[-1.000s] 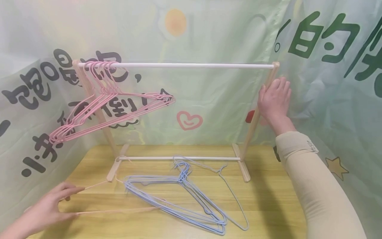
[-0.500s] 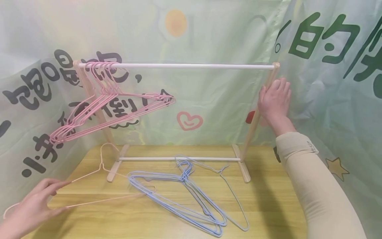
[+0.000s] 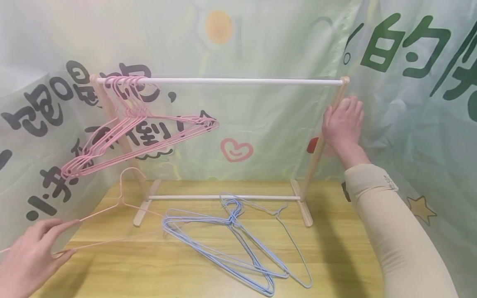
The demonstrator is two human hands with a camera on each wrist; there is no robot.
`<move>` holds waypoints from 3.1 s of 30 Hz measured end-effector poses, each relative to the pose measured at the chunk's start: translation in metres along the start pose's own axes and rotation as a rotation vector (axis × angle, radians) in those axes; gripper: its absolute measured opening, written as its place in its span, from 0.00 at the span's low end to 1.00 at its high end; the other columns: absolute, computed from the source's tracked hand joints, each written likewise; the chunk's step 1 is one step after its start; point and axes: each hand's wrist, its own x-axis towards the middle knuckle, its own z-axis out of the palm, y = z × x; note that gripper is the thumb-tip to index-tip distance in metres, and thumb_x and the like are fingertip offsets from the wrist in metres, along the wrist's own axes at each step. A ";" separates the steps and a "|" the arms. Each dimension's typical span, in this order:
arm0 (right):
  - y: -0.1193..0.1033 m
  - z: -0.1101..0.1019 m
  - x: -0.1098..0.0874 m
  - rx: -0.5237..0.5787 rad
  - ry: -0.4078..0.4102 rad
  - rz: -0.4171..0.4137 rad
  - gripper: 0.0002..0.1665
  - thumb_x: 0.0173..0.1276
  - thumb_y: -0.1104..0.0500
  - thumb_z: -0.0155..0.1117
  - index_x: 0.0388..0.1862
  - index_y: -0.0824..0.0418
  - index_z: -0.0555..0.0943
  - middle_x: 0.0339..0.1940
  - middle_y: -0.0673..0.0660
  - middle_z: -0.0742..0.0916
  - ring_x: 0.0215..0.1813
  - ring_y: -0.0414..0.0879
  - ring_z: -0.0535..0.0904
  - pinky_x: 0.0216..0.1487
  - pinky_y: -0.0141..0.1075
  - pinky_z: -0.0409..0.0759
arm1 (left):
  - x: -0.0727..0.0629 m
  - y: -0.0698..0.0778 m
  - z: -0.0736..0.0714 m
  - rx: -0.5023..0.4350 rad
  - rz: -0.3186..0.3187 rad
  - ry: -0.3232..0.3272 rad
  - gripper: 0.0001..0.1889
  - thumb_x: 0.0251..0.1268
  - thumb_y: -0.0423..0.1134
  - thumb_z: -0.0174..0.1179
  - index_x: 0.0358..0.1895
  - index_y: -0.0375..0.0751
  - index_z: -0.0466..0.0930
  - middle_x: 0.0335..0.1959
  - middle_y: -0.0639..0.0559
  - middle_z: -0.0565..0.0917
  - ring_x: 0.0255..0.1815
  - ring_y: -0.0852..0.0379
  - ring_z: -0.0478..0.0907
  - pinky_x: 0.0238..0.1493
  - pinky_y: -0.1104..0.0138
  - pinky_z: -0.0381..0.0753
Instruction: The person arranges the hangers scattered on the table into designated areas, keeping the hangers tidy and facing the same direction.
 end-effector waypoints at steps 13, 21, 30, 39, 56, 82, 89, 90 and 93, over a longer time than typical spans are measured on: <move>-0.002 -0.003 0.002 0.003 -0.014 0.008 0.26 0.80 0.49 0.38 0.51 0.75 0.63 0.55 0.73 0.67 0.57 0.69 0.61 0.55 0.59 0.61 | 0.008 0.001 -0.015 0.099 0.063 0.137 0.39 0.84 0.64 0.32 0.53 0.34 0.85 0.43 0.32 0.80 0.27 0.38 0.74 0.20 0.46 0.69; 0.000 -0.002 0.001 0.003 -0.021 0.006 0.26 0.80 0.49 0.38 0.50 0.75 0.63 0.54 0.73 0.67 0.56 0.69 0.61 0.54 0.58 0.61 | 0.027 0.018 -0.010 0.042 0.032 0.347 0.35 0.81 0.63 0.43 0.53 0.32 0.85 0.45 0.28 0.79 0.31 0.32 0.72 0.29 0.46 0.65; 0.003 0.000 -0.001 -0.006 -0.026 0.002 0.26 0.80 0.49 0.38 0.49 0.75 0.63 0.53 0.73 0.67 0.54 0.69 0.61 0.53 0.58 0.61 | 0.068 0.034 -0.004 -0.038 -0.008 0.404 0.35 0.78 0.63 0.49 0.60 0.31 0.82 0.47 0.26 0.79 0.40 0.28 0.73 0.39 0.44 0.66; 0.001 -0.001 -0.001 0.001 -0.021 0.003 0.26 0.80 0.49 0.38 0.51 0.75 0.63 0.54 0.73 0.67 0.55 0.69 0.61 0.54 0.58 0.61 | 0.121 0.035 0.002 -0.095 0.006 0.482 0.33 0.68 0.55 0.56 0.63 0.30 0.81 0.51 0.22 0.76 0.38 0.26 0.72 0.37 0.40 0.65; 0.001 0.000 0.000 0.006 -0.005 -0.006 0.26 0.80 0.49 0.39 0.49 0.75 0.63 0.53 0.74 0.67 0.54 0.69 0.61 0.54 0.58 0.61 | 0.186 0.029 0.022 -0.055 -0.008 0.366 0.42 0.42 0.29 0.78 0.69 0.34 0.77 0.56 0.28 0.75 0.45 0.29 0.73 0.41 0.40 0.70; 0.000 -0.002 -0.002 -0.002 -0.019 0.011 0.26 0.80 0.49 0.38 0.49 0.75 0.63 0.53 0.73 0.67 0.55 0.68 0.62 0.53 0.58 0.62 | 0.184 0.024 0.079 -0.014 -0.051 0.397 0.38 0.47 0.26 0.75 0.68 0.29 0.75 0.53 0.26 0.74 0.48 0.28 0.72 0.48 0.42 0.73; 0.000 -0.003 -0.001 -0.005 -0.024 0.010 0.26 0.80 0.49 0.38 0.51 0.75 0.63 0.53 0.73 0.67 0.55 0.68 0.62 0.53 0.58 0.62 | 0.181 0.021 0.087 -0.036 -0.060 0.393 0.40 0.47 0.28 0.75 0.70 0.30 0.73 0.55 0.25 0.72 0.51 0.28 0.69 0.52 0.42 0.70; 0.000 -0.003 -0.001 -0.006 -0.023 0.009 0.26 0.80 0.49 0.38 0.51 0.75 0.63 0.53 0.73 0.67 0.55 0.68 0.62 0.53 0.58 0.62 | 0.181 0.021 0.087 -0.039 -0.056 0.389 0.41 0.47 0.30 0.76 0.71 0.31 0.72 0.56 0.25 0.72 0.51 0.27 0.69 0.52 0.42 0.70; 0.000 -0.005 -0.001 -0.010 -0.024 0.014 0.26 0.80 0.49 0.38 0.51 0.75 0.63 0.53 0.73 0.66 0.55 0.68 0.61 0.53 0.58 0.62 | 0.183 0.021 0.084 -0.053 -0.043 0.387 0.39 0.53 0.38 0.74 0.71 0.31 0.72 0.57 0.24 0.71 0.51 0.27 0.68 0.51 0.41 0.69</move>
